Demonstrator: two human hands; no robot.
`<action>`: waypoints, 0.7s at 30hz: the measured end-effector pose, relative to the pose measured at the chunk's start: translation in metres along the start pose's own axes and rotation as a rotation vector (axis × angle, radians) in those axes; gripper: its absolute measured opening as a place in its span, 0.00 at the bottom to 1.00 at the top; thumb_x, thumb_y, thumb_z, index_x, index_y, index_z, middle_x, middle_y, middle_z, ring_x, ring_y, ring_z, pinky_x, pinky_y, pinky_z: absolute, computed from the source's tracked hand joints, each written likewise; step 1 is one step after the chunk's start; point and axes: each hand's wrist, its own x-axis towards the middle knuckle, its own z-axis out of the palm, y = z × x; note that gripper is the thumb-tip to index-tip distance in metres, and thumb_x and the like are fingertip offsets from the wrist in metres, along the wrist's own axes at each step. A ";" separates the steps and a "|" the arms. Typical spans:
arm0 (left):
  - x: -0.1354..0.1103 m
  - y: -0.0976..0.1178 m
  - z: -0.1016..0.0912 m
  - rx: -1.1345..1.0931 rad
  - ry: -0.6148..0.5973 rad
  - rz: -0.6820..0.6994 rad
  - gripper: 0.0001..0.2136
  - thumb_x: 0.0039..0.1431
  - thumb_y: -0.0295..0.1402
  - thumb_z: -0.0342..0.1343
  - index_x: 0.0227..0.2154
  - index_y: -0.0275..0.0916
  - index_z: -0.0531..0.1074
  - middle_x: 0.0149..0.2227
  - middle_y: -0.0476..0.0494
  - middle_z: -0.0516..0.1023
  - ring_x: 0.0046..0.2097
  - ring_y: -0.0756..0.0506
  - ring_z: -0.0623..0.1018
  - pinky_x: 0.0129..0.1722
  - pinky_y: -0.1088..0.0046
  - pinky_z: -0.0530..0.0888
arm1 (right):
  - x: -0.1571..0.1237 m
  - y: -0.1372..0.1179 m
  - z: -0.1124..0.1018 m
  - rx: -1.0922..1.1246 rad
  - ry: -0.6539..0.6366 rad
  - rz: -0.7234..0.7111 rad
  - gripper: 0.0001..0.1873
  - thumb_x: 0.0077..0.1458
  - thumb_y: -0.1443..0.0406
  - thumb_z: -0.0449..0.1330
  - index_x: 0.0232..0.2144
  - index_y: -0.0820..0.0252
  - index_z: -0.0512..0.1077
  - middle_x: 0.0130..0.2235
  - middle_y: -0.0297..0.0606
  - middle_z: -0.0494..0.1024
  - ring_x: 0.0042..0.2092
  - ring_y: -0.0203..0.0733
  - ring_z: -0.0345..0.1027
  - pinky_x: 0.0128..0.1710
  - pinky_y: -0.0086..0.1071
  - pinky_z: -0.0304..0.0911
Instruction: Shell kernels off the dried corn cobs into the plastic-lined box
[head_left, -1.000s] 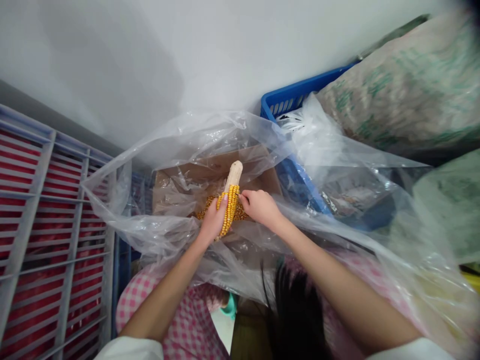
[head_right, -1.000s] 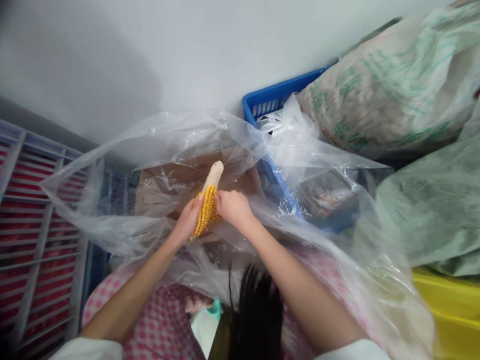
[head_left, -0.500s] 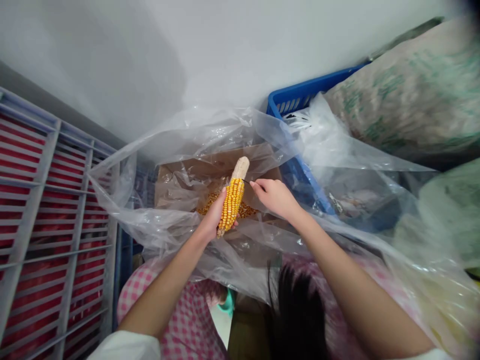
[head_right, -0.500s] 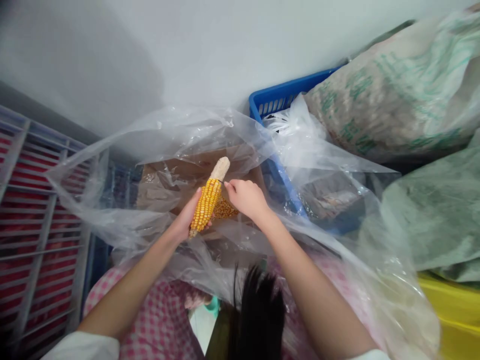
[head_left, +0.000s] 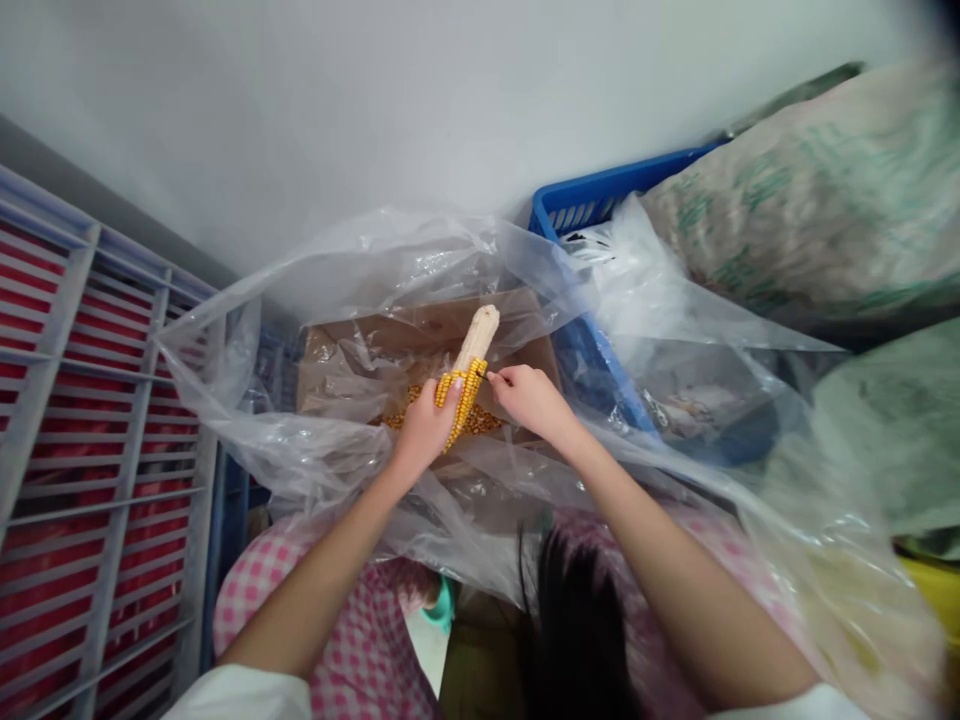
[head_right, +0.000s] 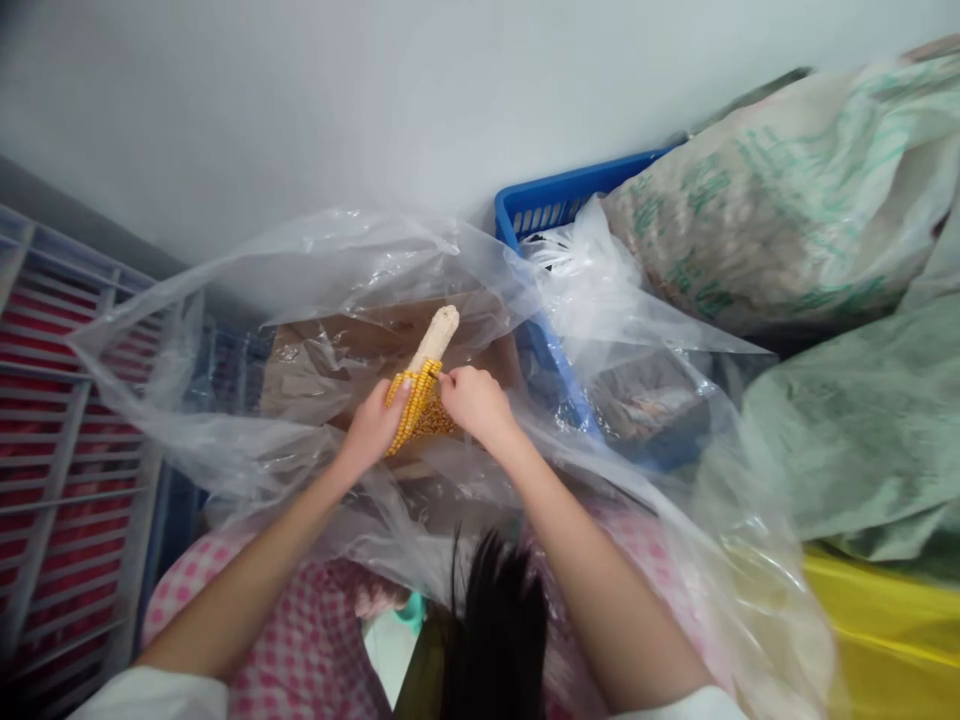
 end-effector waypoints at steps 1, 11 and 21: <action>0.001 0.000 0.002 -0.034 -0.005 -0.008 0.17 0.57 0.49 0.41 0.25 0.40 0.61 0.24 0.49 0.67 0.28 0.48 0.68 0.29 0.75 0.60 | 0.000 0.001 -0.002 0.009 -0.016 0.003 0.19 0.55 0.59 0.45 0.21 0.62 0.69 0.24 0.40 0.70 0.25 0.34 0.56 0.26 0.28 0.45; 0.003 0.004 -0.003 -0.201 -0.041 -0.025 0.18 0.57 0.49 0.40 0.28 0.38 0.63 0.27 0.48 0.68 0.31 0.48 0.68 0.31 0.75 0.61 | 0.002 0.006 -0.015 0.129 -0.012 -0.017 0.20 0.54 0.58 0.45 0.17 0.62 0.63 0.18 0.32 0.62 0.22 0.31 0.52 0.24 0.27 0.44; -0.006 0.003 0.001 -0.118 -0.075 0.017 0.17 0.58 0.48 0.41 0.28 0.39 0.62 0.24 0.49 0.67 0.27 0.49 0.68 0.28 0.75 0.64 | -0.003 0.006 0.001 -0.116 0.097 -0.078 0.20 0.57 0.60 0.44 0.20 0.61 0.66 0.22 0.38 0.70 0.24 0.34 0.58 0.26 0.29 0.43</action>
